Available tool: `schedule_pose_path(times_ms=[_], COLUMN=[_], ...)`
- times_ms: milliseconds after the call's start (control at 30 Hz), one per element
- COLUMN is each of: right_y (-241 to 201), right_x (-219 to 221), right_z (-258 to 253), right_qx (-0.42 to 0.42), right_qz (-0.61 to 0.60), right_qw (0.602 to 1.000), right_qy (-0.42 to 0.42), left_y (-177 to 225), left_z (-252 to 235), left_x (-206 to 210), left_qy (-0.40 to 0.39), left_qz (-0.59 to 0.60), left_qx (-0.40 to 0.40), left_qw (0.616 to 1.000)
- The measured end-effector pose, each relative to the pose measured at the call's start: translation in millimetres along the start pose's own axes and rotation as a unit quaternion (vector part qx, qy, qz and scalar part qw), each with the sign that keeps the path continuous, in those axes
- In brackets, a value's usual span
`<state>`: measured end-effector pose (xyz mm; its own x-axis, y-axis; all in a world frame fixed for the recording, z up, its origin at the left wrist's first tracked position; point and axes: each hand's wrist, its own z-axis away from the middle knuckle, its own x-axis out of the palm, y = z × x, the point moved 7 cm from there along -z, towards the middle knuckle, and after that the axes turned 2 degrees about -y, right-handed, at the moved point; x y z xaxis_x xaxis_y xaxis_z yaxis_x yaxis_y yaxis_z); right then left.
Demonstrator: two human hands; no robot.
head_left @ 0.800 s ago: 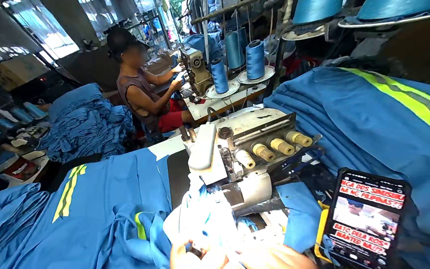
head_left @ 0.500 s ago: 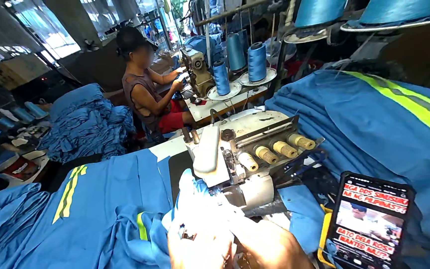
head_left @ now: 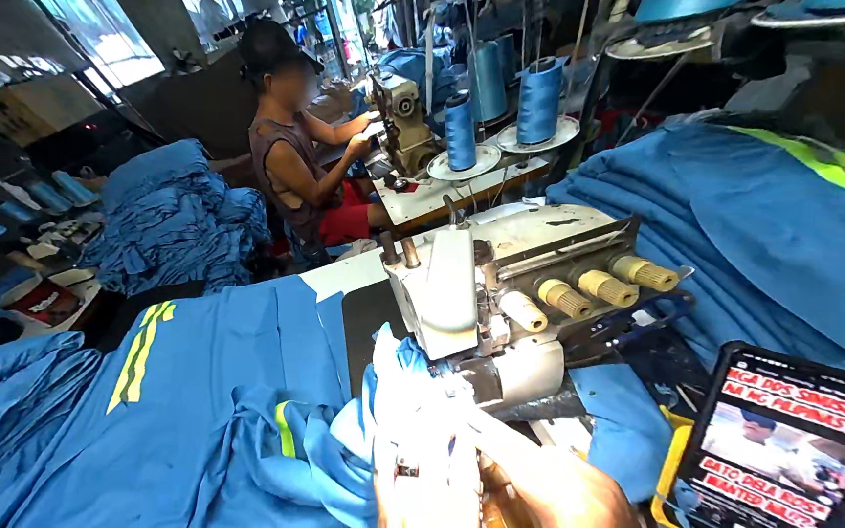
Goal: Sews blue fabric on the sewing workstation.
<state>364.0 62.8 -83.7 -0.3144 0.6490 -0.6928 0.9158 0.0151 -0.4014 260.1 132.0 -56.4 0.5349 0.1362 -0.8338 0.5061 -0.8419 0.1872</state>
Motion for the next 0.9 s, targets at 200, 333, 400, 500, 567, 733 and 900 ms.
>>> schedule_pose_path(times_ms=[200, 333, 400, 500, 567, 733, 900], right_y=[3.2, 4.2, 4.7, 3.2, 0.9, -14.6, -38.2], right_x=[4.1, 7.5, 7.8, 5.0, 2.3, 2.0, 26.4], right_z=[4.8, 8.2, 8.9, 8.2, 4.5, -7.5, -10.2], right_qx=[-0.006, -0.001, 0.006, 0.013, 0.018, 0.001, -0.022], right_qz=[0.013, 0.005, -0.001, -0.001, -0.008, -0.039, -0.140], right_qw=[1.000, 1.000, 1.000, 1.000, 1.000, 0.999, 0.990], right_qy=[0.016, 0.012, 0.018, 0.019, -0.002, 0.031, 0.001], left_y=[-19.9, -40.3, -60.3, -92.0, -102.9, -83.3, -51.8], left_z=[-14.4, -45.0, -57.3, -52.9, -32.3, 25.3, 52.1], left_x=[6.3, 19.2, 20.9, 9.9, -7.6, -43.9, -53.7], left_qy=[0.021, 0.061, 0.059, 0.088, 0.157, 0.171, 0.186], left_qz=[0.026, 0.035, 0.067, 0.046, 0.030, 0.104, 0.097], left_qx=[-0.032, -0.068, -0.099, -0.101, -0.080, -0.039, 0.006], left_qw=[0.999, 0.995, 0.991, 0.990, 0.984, 0.979, 0.978])
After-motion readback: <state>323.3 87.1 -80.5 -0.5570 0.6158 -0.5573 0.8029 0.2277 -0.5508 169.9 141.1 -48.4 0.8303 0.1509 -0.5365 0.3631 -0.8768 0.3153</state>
